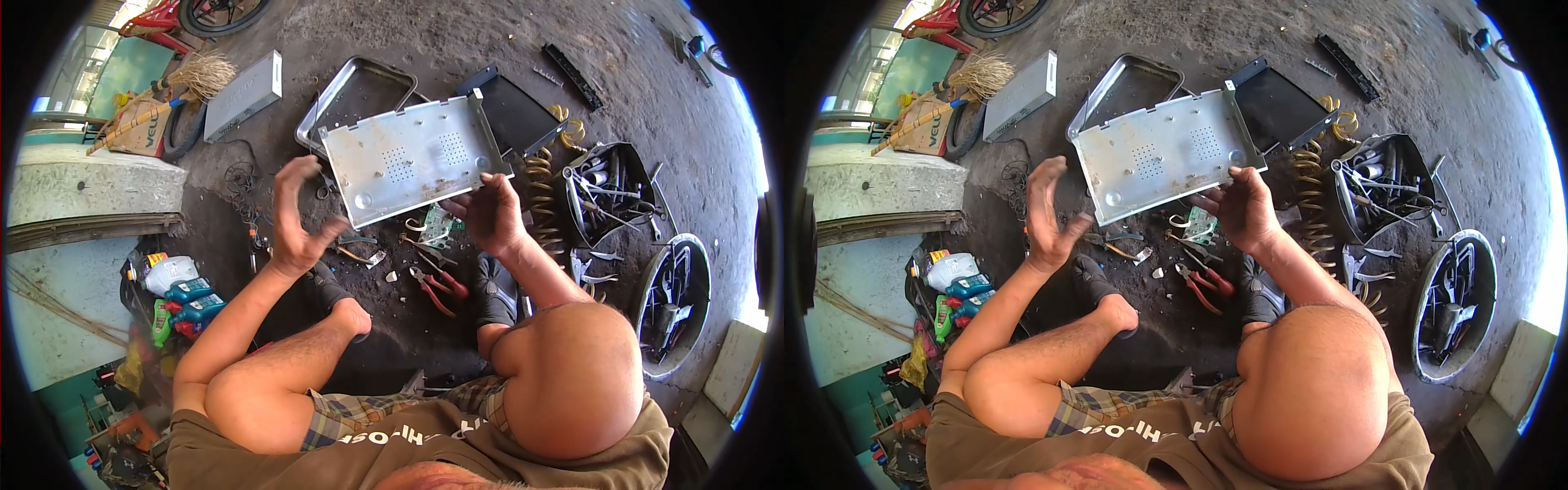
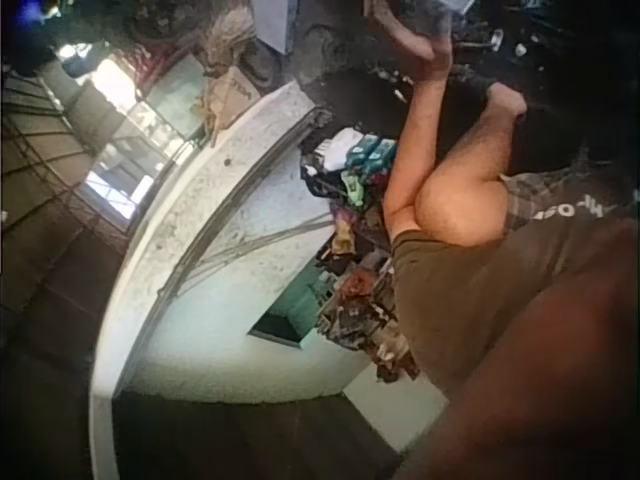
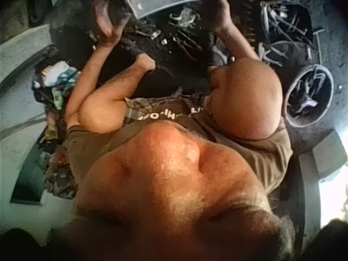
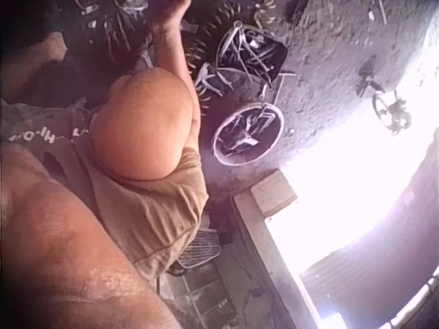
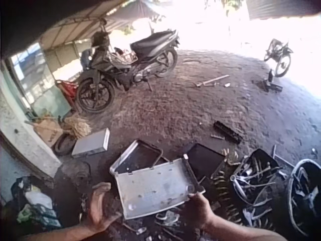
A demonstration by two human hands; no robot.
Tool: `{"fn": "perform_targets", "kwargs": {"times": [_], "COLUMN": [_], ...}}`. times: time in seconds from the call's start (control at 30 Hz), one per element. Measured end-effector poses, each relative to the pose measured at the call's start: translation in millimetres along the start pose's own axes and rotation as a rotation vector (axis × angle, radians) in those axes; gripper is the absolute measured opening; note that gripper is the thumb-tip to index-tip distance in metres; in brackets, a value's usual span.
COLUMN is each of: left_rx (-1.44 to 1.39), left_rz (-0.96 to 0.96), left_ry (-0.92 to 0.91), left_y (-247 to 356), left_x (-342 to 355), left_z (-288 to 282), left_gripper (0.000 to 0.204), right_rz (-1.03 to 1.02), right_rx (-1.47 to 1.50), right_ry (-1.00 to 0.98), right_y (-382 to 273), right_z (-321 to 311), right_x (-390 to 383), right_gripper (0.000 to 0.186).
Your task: The person sits on the floor and uses a screwdriver to remove screws from a circuit board inside a black plastic housing. They remove the board, inspect it, and then reassemble the device by placing the board back and closing the metal casing.
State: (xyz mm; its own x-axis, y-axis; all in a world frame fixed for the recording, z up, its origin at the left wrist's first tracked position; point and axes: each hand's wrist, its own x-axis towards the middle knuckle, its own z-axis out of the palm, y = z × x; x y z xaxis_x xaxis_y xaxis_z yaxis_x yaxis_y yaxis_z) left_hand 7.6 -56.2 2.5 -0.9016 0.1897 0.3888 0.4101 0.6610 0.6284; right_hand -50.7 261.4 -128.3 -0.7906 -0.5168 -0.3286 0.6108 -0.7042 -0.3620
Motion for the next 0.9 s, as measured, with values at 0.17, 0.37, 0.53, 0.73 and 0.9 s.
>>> {"fn": "perform_targets", "kwargs": {"times": [0.17,0.37,0.53,0.73,0.9], "left_rx": [-0.793,-1.238,-1.223,-1.144,-1.130], "left_rz": [-0.662,-0.936,-0.972,-0.943,-0.993], "left_ry": [0.067,0.037,0.076,0.151,0.195], "left_y": [-20,-1,-5,-29,-48], "left_x": [-16,-15,-12,-26,-37], "left_z": [23,28,28,20,18], "left_gripper": [0.086,0.054,0.047,0.045,0.051], "right_rz": [0.007,0.062,0.128,0.180,-0.248], "right_rx": [0.040,0.062,0.011,-0.522,-0.529], "right_ry": [-0.045,-0.130,-0.131,0.254,0.588], "right_y": [10,20,15,4,-33], "right_z": [-10,3,0,-43,-105], "right_x": [1,0,4,21,44], "right_gripper": [0.048,0.049,0.045,0.056,0.045]}}
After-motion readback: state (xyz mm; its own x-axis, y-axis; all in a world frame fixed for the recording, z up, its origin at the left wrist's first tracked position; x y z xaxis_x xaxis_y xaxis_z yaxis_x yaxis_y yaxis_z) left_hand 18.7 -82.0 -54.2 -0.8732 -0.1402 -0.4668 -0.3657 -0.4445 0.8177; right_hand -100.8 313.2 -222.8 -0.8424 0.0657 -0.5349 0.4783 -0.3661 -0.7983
